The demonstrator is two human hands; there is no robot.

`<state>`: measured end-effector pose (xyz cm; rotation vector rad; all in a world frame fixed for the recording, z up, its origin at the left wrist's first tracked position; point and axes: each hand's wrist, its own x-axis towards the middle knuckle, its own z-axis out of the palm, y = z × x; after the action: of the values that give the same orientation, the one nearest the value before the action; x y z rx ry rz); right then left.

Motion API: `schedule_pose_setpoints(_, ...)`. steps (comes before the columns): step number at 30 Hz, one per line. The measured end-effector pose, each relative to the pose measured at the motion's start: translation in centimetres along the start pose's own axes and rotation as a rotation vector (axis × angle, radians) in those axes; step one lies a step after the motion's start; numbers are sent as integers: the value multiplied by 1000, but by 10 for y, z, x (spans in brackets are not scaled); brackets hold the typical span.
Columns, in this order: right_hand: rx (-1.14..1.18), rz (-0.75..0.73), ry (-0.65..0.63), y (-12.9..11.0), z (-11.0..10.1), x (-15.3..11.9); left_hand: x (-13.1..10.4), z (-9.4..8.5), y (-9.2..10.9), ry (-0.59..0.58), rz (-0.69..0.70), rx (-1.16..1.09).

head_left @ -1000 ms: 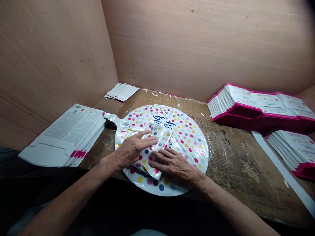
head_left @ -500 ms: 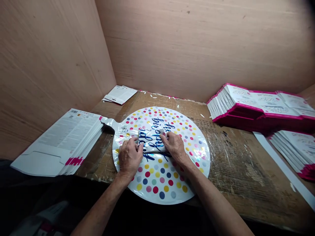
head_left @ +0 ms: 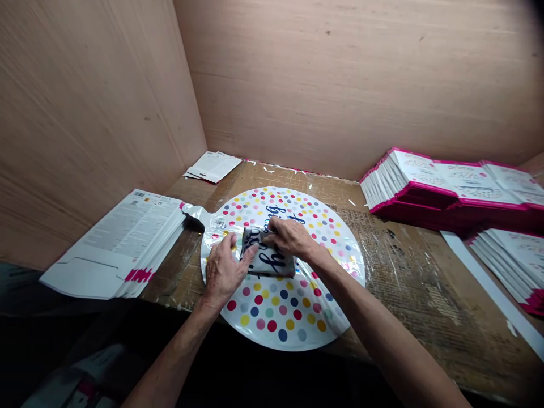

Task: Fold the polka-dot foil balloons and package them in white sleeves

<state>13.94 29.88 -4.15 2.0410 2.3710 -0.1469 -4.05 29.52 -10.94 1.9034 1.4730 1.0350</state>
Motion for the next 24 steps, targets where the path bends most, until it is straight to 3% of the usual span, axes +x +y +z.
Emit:
schedule_pose_setpoints(3, 147, -12, 38, -9, 6, -27, -2, 0, 9, -132, -140, -457)
schedule_pose_setpoints(5, 247, 13, 50, -18, 10, -37, -5, 1, 15, -141, -169, -607)
schedule_pose_setpoints(8, 415, -6, 49, -32, 15, -40, -12, -2, 19, -42, -160, -563)
schedule_pose_setpoints(11, 564, -75, 105, -35, 23, -42, -14, -27, 7, -34, -156, -460)
schedule_pose_setpoints(13, 631, -55, 163, -27, 31, -47, -9, -56, -9, 82, -126, -249)
schedule_pose_setpoints(15, 689, -12, 182, -15, 41, -54, -1, -89, -27, 254, -101, 193)
schedule_pose_setpoints(16, 711, 6, 176, -8, 46, -59, 3, -104, -36, 285, -111, 463)
schedule_pose_setpoints(18, 735, 38, 161, 5, 56, -68, 10, -125, -48, 193, -159, 877)
schedule_pose_setpoints(19, 739, 55, 162, 10, 60, -72, 13, -131, -52, 114, -180, 982)
schedule_pose_setpoints(24, 841, 116, 205, 23, 68, -85, 30, -136, -53, -125, -161, 1058)
